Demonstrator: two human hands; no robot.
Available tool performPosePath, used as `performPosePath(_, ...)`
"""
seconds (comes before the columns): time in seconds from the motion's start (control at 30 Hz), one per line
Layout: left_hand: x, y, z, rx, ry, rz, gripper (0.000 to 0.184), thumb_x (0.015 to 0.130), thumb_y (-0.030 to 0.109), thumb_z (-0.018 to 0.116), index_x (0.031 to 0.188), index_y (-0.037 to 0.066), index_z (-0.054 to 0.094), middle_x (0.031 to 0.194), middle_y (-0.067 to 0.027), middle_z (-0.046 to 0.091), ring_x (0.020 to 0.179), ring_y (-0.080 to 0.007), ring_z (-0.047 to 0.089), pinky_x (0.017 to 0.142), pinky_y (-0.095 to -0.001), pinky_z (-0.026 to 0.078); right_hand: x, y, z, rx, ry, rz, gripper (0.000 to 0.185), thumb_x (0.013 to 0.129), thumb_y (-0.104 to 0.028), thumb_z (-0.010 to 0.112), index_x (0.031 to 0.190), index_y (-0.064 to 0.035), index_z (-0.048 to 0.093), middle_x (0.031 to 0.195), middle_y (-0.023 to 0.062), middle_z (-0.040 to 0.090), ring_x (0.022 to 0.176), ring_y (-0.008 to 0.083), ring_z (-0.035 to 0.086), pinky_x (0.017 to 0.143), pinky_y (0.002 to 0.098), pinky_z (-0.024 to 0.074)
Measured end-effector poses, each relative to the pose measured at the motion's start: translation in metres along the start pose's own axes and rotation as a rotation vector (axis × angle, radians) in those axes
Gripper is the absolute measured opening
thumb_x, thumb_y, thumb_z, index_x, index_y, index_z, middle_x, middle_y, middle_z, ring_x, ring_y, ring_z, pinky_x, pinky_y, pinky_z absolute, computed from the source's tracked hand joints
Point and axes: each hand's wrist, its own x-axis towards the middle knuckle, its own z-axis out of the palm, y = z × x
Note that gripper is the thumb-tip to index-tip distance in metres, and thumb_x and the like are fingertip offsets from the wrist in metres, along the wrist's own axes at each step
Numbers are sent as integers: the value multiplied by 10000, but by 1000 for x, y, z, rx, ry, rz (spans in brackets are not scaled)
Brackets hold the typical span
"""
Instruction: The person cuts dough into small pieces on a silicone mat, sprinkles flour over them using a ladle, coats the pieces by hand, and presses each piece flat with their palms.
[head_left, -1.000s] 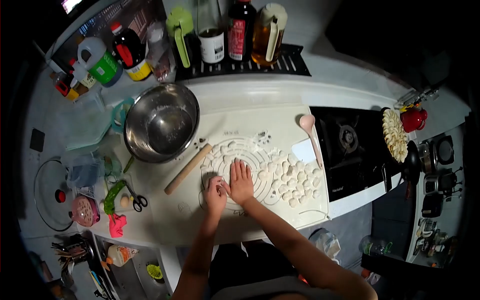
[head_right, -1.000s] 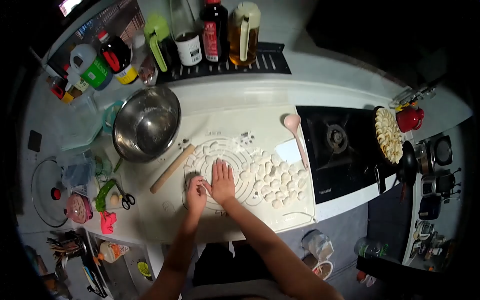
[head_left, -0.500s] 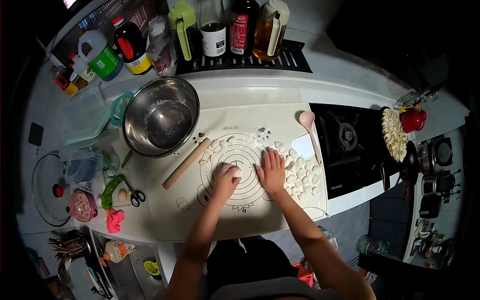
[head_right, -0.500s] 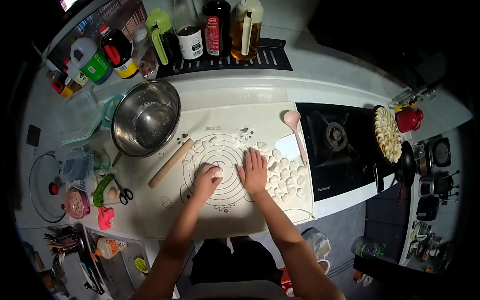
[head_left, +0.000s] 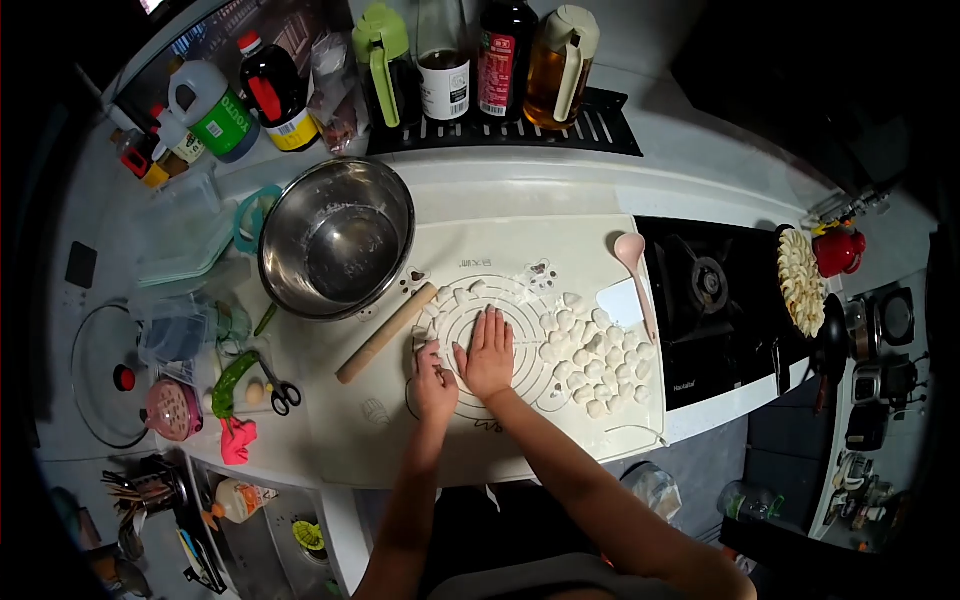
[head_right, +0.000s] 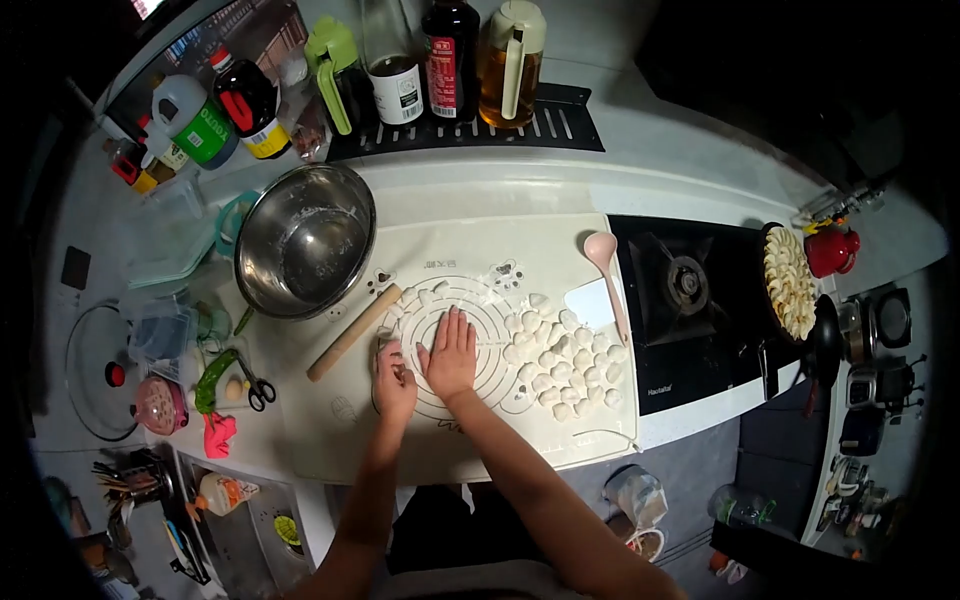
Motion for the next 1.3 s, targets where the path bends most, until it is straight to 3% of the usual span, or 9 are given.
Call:
performPosePath(0.2, 18, 9, 5, 17, -38, 141, 370, 786, -89, 543, 1115, 74, 586, 1075, -135, 570, 813, -242, 603, 648, -305, 496, -10, 24, -4, -90, -124, -100, 664, 951, -421, 431, 1445, 8, 313, 1542, 171, 239, 1425, 323, 213, 1159, 481, 145)
performPosePath(0.23, 26, 7, 14, 74, 6, 290, 325, 798, -84, 546, 1078, 71, 605, 1085, -126, 570, 801, -252, 611, 653, -317, 498, -13, 32, -9, -112, -119, -30, 633, 956, -413, 428, 1453, -36, 323, 1545, 138, 250, 1429, 299, 213, 1160, 481, 144)
performPosePath(0.53, 107, 37, 72, 609, -154, 384, 300, 779, 144, 663, 1079, 139, 668, 1061, -38, 630, 1064, -254, 519, 958, -405, 375, -20, 96, -61, -60, 131, 30, 565, 911, -364, 533, 1333, 3, 454, 1431, 184, 401, 1354, 382, 320, 1119, 521, 217)
performPosePath(0.7, 65, 27, 39, 316, -405, 671, 263, 739, 42, 636, 985, 115, 696, 1044, -38, 628, 955, -268, 556, 884, -391, 446, -52, 84, -74, 78, 179, 87, 478, 907, -245, 551, 1309, 4, 483, 1395, 207, 433, 1316, 428, 361, 1087, 549, 260)
performPosePath(0.8, 20, 17, 20, 88, -496, 597, 297, 721, 30, 669, 1010, 99, 673, 1050, -62, 625, 953, -285, 560, 863, -400, 459, -66, 72, -72, 159, 165, 83, 454, 900, -215, 566, 1300, -11, 499, 1388, 210, 440, 1308, 437, 368, 1081, 549, 272)
performPosePath(0.9, -2, 36, 14, -12, -305, 426, 379, 706, 45, 708, 1074, 83, 627, 1050, -91, 619, 970, -307, 557, 865, -418, 455, -67, 58, -68, 227, 172, 78, 436, 894, -190, 573, 1291, -20, 513, 1397, 205, 435, 1310, 445, 364, 1077, 549, 278)
performPosePath(1.0, -8, 31, 29, 170, -153, 378, 455, 710, 68, 729, 1138, 75, 575, 1043, -104, 616, 964, -326, 566, 830, -433, 470, -62, 50, -58, 266, 185, 84, 426, 895, -180, 566, 1285, -15, 516, 1403, 205, 430, 1313, 453, 355, 1086, 547, 264)
performPosePath(1.13, -14, 12, 40, 97, -219, 374, 503, 730, 17, 698, 1200, 39, 521, 1095, -118, 626, 1013, -354, 565, 816, -444, 479, -51, 46, -48, 279, 194, 56, 427, 900, -168, 543, 1286, 10, 504, 1402, 223, 421, 1313, 456, 351, 1086, 541, 264)
performPosePath(1.3, -22, 20, 6, -106, -231, 86, 745, 710, -66, 602, 1403, 39, 349, 1383, -228, 422, 1250, -387, 449, 968, -391, 442, -23, 13, -29, 238, 161, 13, 476, 909, -177, 508, 1308, 73, 443, 1407, 255, 398, 1294, 452, 370, 1078, 520, 286)
